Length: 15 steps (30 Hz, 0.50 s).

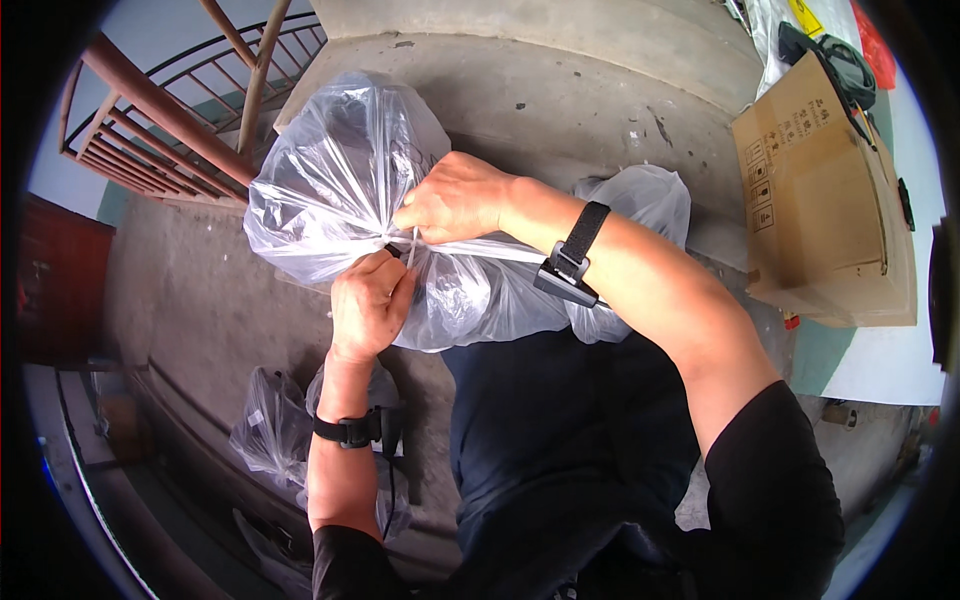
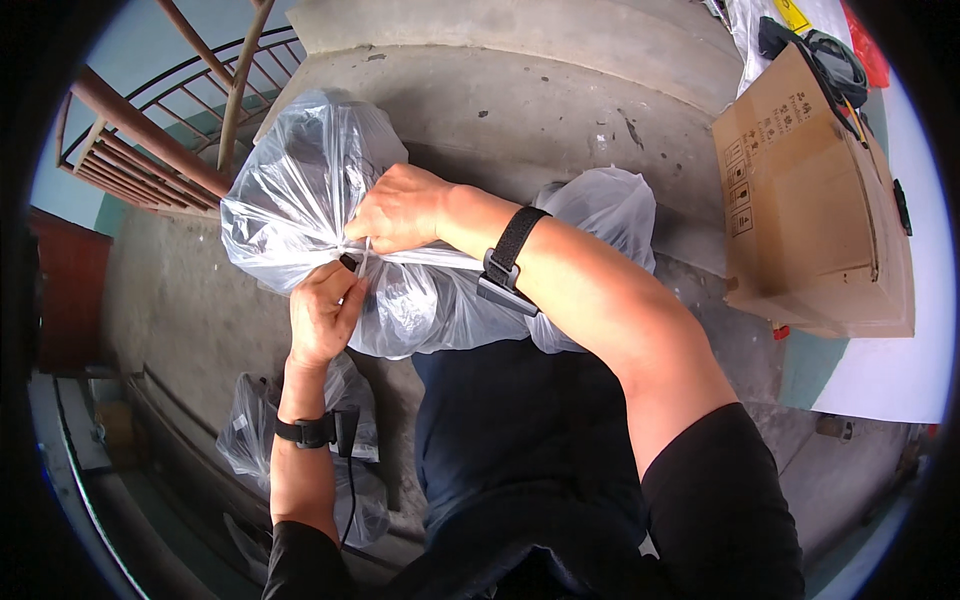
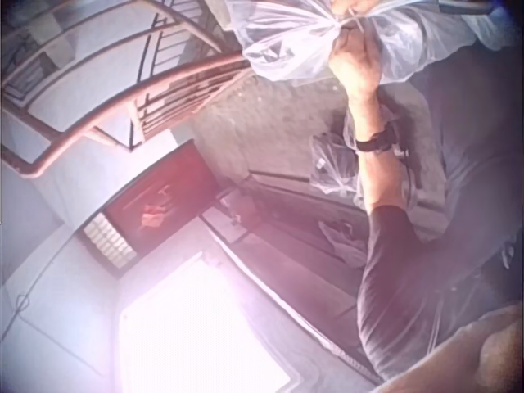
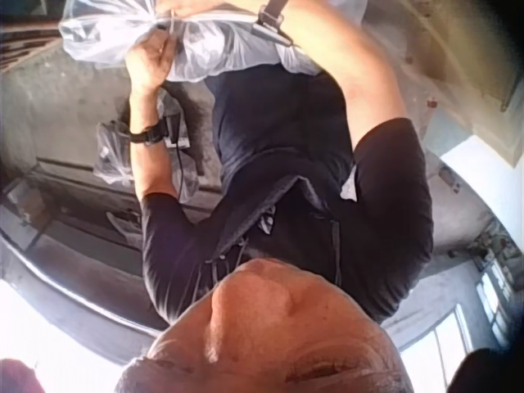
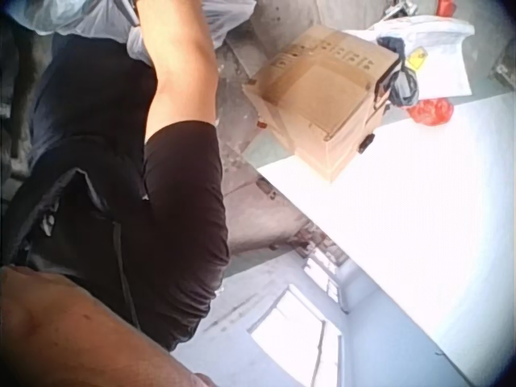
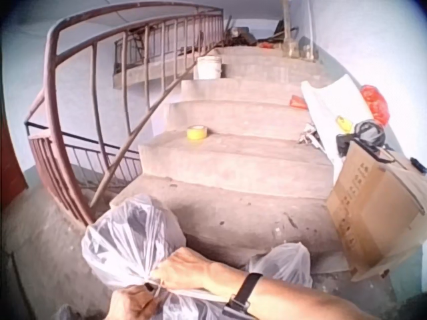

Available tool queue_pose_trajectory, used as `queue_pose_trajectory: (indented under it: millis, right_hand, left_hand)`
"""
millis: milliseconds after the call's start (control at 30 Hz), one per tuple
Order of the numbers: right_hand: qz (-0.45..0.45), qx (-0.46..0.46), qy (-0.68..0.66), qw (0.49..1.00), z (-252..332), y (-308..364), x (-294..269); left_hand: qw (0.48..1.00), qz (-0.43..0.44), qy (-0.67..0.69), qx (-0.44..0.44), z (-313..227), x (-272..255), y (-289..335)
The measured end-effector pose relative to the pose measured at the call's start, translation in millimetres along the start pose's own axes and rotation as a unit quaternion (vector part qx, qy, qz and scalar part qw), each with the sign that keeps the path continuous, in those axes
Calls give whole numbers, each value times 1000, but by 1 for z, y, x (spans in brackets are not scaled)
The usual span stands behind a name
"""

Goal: Gathering shoe upper components from a rack and placing them into plastic bags, then tying the bags.

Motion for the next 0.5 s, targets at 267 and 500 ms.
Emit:
queue_pose_trajectory:
  millis: [267, 500]
  right_hand:
    - [-17, 16, 20, 1000, -1, 0, -1]
    - [-123, 289, -26, 949, 16, 186, -52]
  left_hand:
    - [999, -23, 12, -35, 6, 1, 9]
    - [974, -65, 127, -174, 16, -4, 105]
Point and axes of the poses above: each hand's wrist, its own y-axis away from the middle knuckle, its own x-axis out of the palm, z = x × y, the point moved 9 cm from there along -y, towards the middle knuckle
